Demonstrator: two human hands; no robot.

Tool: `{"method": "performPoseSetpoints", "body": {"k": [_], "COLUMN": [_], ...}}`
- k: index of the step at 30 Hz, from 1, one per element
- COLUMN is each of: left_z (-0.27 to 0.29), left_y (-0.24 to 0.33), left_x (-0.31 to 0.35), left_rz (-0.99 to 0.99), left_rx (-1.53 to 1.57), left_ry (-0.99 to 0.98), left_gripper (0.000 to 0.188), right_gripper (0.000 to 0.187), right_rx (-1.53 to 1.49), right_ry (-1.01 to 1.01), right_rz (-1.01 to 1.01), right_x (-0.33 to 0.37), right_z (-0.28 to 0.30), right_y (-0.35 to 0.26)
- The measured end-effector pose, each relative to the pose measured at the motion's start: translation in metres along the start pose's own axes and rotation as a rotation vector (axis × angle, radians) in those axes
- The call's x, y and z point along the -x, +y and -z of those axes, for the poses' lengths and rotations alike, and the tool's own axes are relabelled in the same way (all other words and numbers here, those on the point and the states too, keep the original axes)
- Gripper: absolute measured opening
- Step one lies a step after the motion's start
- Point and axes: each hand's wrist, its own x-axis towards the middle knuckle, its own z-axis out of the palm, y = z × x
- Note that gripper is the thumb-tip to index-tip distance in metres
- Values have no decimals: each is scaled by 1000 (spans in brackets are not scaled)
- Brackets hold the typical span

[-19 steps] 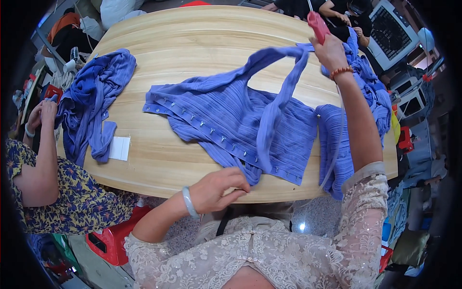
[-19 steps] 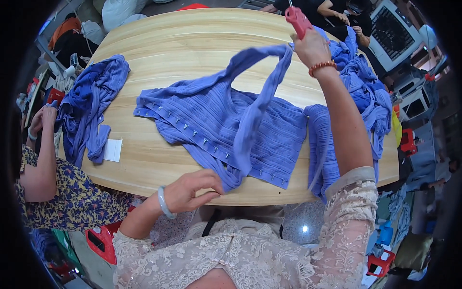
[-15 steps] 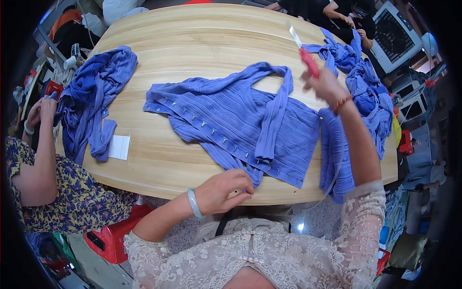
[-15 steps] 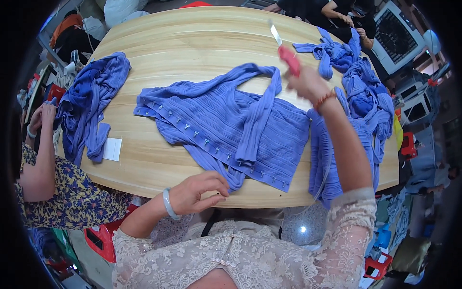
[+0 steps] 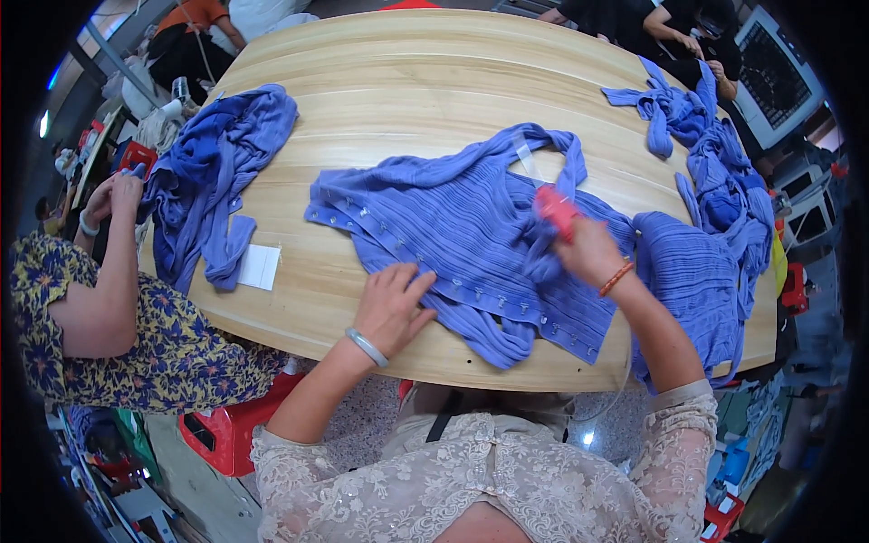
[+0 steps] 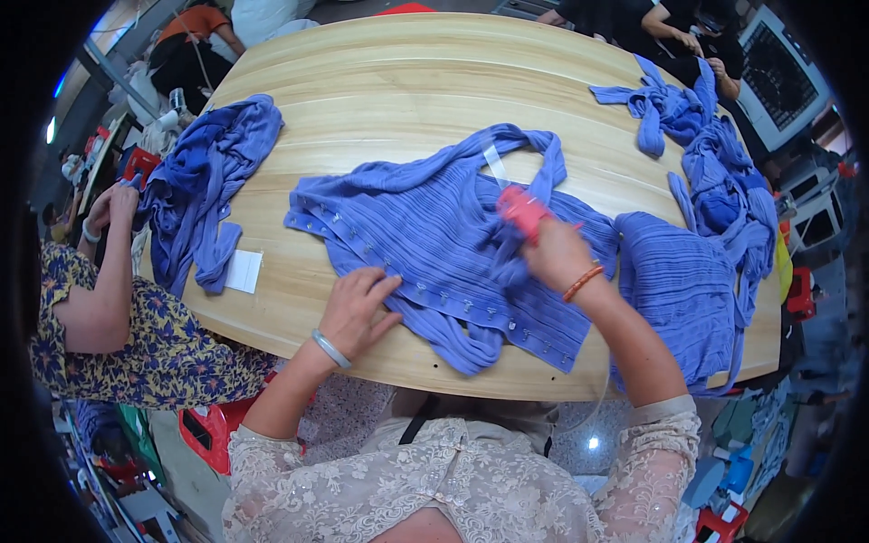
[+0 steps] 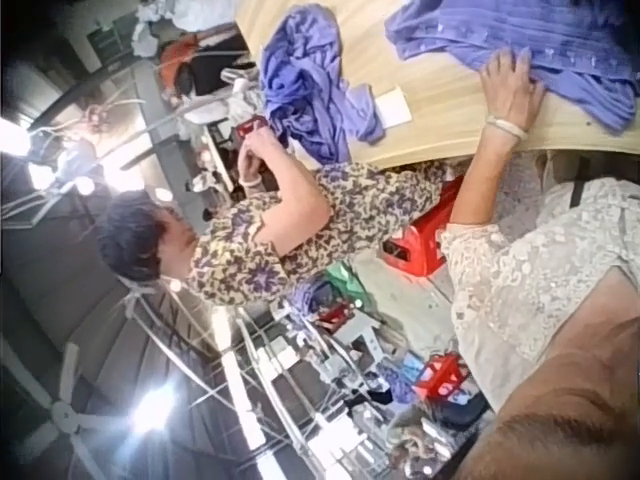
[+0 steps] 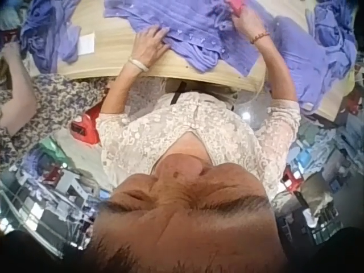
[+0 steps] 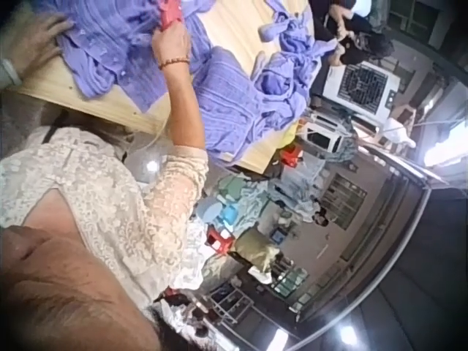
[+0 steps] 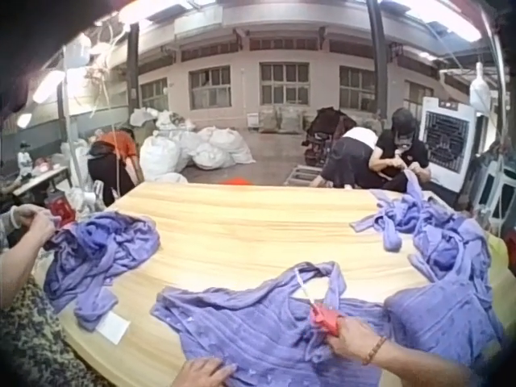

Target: Using scissors to cut excess fabric or threads from purple garments and folding them on a work table.

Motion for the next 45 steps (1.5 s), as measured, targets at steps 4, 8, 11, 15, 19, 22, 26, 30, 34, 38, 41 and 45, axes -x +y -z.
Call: {"method": "performPoseSetpoints", "body": {"k": [4, 8, 11, 15, 19, 22, 26, 30, 34, 38, 41, 45], "left_z": [9, 11, 18, 14, -2, 2, 27, 57, 53, 32, 40, 36], "left_y": [15, -32, -88, -161, -169, -162, -150, -139, -151, -160, -116, -53], "left_x": [23, 20, 22, 49, 27, 19, 16, 17, 28, 50, 41, 38], "left_rz": [-20, 223, 510, 645, 617, 590, 616, 798, 862, 716, 592, 267], "left_rx": [182, 103, -66, 298, 478, 419, 648, 1042, 857, 344, 94, -131], "left_ry": [-40, 389, 504, 461, 485, 497, 537, 465, 420, 493, 648, 577], "left_gripper": [47, 36, 44, 47, 30, 15, 11, 37, 51, 52, 55, 50], "right_gripper": [32, 30, 29, 34, 29, 22, 13, 18, 25, 27, 25, 17], "right_rx": [265, 169, 3, -65, -25, 30, 204, 331, 360, 217, -49, -219], "right_ry": [230, 81, 51, 80, 159, 182, 37, 96, 101, 319, 223, 132], "right_rz": [-209, -82, -20, -74, -116, -149, -143, -62, -36, 92, 187, 321], "right_x": [-8, 48, 88, 113, 127, 129, 138, 155, 159, 151, 149, 146], "right_z": [33, 28, 16, 1, -15, -23, -10, -8, -2, -3, 0, 0], "right_y": [16, 0, -11, 8, 25, 28, 14, 14, -8, -18, -15, -30]}}
